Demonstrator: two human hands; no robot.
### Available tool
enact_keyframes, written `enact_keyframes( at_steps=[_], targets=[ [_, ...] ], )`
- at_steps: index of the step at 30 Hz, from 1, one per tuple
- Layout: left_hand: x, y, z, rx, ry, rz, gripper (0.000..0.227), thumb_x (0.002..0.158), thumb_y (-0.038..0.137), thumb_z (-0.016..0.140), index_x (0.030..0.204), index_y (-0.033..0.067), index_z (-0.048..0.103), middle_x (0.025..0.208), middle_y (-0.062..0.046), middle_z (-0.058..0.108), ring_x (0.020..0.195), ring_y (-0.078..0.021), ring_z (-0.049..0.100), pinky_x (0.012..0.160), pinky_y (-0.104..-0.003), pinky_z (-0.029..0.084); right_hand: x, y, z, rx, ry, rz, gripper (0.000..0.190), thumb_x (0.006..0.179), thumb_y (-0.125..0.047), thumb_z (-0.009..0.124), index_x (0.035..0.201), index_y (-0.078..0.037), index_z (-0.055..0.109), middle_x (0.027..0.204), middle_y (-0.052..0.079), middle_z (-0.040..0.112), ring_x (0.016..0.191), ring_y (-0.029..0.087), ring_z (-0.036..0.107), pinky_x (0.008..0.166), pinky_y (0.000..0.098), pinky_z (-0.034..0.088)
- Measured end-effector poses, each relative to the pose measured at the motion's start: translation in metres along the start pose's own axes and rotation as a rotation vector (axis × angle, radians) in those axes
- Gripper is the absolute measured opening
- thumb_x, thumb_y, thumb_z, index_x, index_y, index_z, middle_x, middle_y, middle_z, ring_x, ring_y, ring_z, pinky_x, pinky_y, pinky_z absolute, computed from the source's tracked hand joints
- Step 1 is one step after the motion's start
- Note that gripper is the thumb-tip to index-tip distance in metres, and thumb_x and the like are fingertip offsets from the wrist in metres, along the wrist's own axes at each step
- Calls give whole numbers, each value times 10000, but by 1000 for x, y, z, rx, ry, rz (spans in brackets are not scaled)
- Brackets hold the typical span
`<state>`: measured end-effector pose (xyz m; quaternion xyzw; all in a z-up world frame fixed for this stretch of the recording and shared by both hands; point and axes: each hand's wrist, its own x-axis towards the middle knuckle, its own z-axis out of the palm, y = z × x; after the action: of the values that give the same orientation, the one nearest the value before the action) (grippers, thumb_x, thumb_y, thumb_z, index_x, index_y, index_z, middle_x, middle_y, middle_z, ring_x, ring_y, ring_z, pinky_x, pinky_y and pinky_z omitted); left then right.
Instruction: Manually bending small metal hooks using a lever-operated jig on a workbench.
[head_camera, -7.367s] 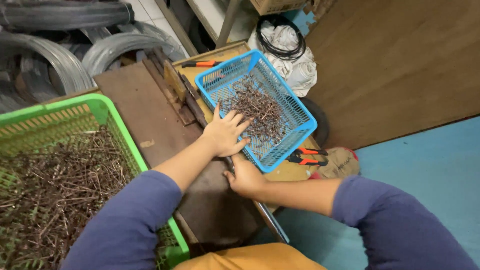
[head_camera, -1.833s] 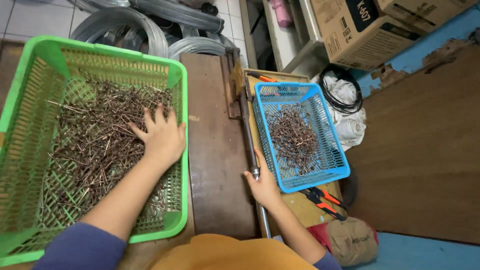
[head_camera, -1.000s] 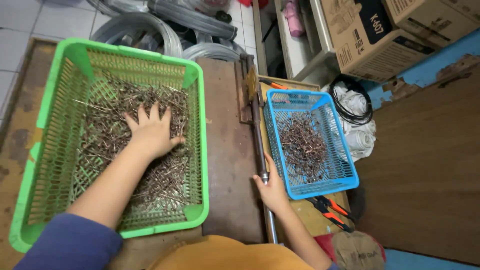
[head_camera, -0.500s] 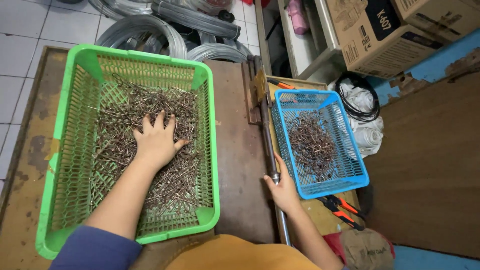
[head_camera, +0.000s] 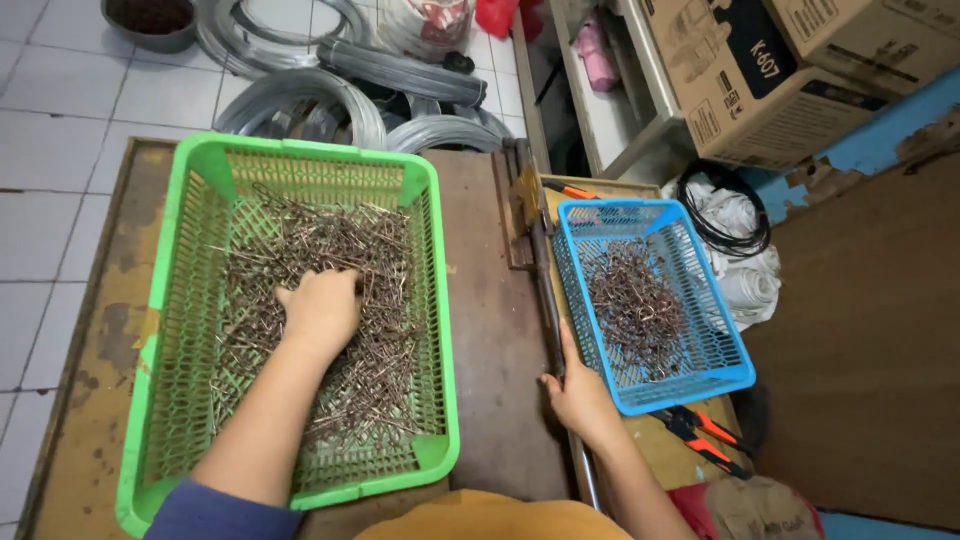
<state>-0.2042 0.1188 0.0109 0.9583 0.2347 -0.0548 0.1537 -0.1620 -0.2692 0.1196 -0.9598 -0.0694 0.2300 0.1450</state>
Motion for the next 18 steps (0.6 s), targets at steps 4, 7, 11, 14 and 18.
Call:
enact_keyframes(
  at_steps=[4, 7, 11, 14, 18],
  targets=[
    [-18, 4, -42, -58, -18, -10, 303, 987, 263, 739, 1279, 287, 814, 1121, -22, 853, 1219, -338, 745, 1148, -853, 205, -4, -4, -1, 114, 22, 23, 957, 1001, -265, 710, 1753, -435, 143, 1298, 367, 723, 1276, 505, 690, 1091, 552, 582],
    [-41, 17, -87, -175, -68, -49, 422, 944, 411, 781, 1331, 246, 750, 1250, -57, 814, 1246, -345, 719, 1261, -772, 199, 11, 16, 14, 209, 55, -6, 946, 991, -253, 685, 1751, -447, 156, 1203, 244, 796, 993, 478, 767, 884, 385, 547],
    [-45, 13, -95, -307, -3, -20, 315, 977, 371, 750, 1259, 255, 828, 1172, 37, 844, 1168, -281, 750, 1091, -524, 465, 13, 20, 16, 270, 58, -38, 931, 982, -216, 687, 1743, -423, 192, 1310, 186, 785, 1036, 425, 786, 932, 351, 537],
    [-48, 12, -108, -513, 111, -5, 322, 973, 367, 747, 1235, 211, 852, 1272, -21, 816, 1200, -270, 748, 1070, -452, 540, 17, 25, 17, 272, 64, -55, 952, 981, -219, 702, 1751, -420, 179, 1083, 193, 737, 811, 337, 656, 822, 335, 502],
    [-46, 16, -112, -814, 123, -95, 384, 1080, 283, 639, 1434, 182, 748, 1158, -92, 607, 812, -218, 547, 724, -370, 489, 18, 29, 20, 299, 67, -75, 951, 976, -211, 733, 1753, -402, 218, 675, 103, 538, 542, 196, 403, 633, 326, 407]
  ],
)
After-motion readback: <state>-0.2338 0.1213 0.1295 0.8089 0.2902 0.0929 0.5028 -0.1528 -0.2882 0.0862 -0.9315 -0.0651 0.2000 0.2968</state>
